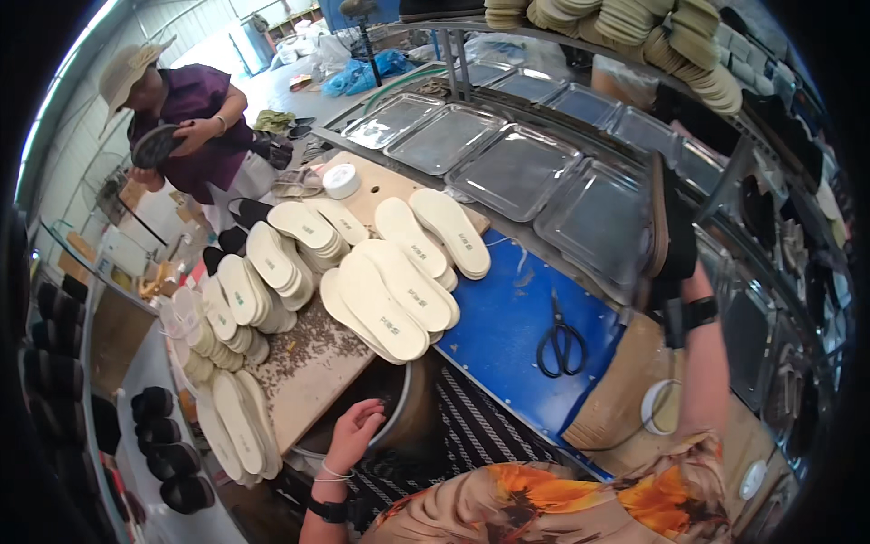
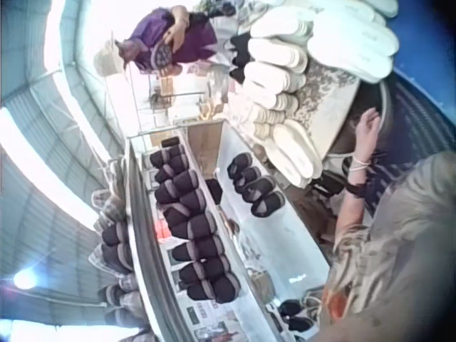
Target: Inspecting shoes and inserting insoles into various styles of footwear at a manufacturing station.
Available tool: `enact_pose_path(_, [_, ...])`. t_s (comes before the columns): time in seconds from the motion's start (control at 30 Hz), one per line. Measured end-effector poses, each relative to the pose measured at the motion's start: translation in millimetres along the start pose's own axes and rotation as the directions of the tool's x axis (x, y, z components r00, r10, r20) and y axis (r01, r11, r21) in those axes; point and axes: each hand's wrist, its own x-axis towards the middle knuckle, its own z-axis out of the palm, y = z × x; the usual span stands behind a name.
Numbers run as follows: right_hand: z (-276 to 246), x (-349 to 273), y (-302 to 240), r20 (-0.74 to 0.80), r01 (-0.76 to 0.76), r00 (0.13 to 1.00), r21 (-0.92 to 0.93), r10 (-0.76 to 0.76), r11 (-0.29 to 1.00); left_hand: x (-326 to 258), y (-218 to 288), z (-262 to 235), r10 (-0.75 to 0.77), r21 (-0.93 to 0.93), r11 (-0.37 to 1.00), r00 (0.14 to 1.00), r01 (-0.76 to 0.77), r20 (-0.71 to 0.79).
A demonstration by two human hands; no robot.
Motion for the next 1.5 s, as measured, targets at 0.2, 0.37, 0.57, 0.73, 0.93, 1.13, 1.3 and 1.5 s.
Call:
enact_pose_path(0.2, [186,-87,-240,0.093,0.015,0.996,-0.011,-0.014,1.000,-61,-11,-26,0.008,-0.017,1.000,0.988,-0.010,-0.153])
enact_pose_path(0.37, [358,-148,-362,0.356,0.085,0.925,0.145,-0.132,0.986,-101,-7,-52,0.061,0.083,0.996,0.962,-0.040,-0.267])
enact_pose_path(0.57, [432,-192,-433,0.683,0.039,0.693,0.282,-0.230,0.959,-160,9,-68,0.074,0.127,0.992,0.838,-0.006,-0.541])
enact_pose_path(0.73, [433,-211,-426,0.832,-0.061,0.494,0.323,-0.253,0.944,-162,17,-69,0.070,-0.046,0.989,0.720,-0.140,-0.690])
enact_pose_path(0.93, [478,-252,-414,0.686,0.535,0.529,0.188,-0.500,0.823,-112,-30,-78,0.219,0.427,0.901,0.773,0.073,-0.596])
enact_pose_path(1.13, [422,-223,-425,0.687,0.515,0.619,0.009,-0.380,0.857,-108,-26,-86,-0.071,0.042,0.991,0.770,0.126,-0.634])
enact_pose_path(1.3, [428,-205,-385,0.679,0.295,0.713,-0.066,-0.173,0.953,-100,-45,-82,0.030,0.230,0.957,0.729,0.176,-0.684])
enact_pose_path(1.5, [428,-190,-402,0.901,0.355,0.422,-0.065,-0.098,0.933,-110,-39,-101,0.000,0.257,0.953,0.847,0.161,-0.531])
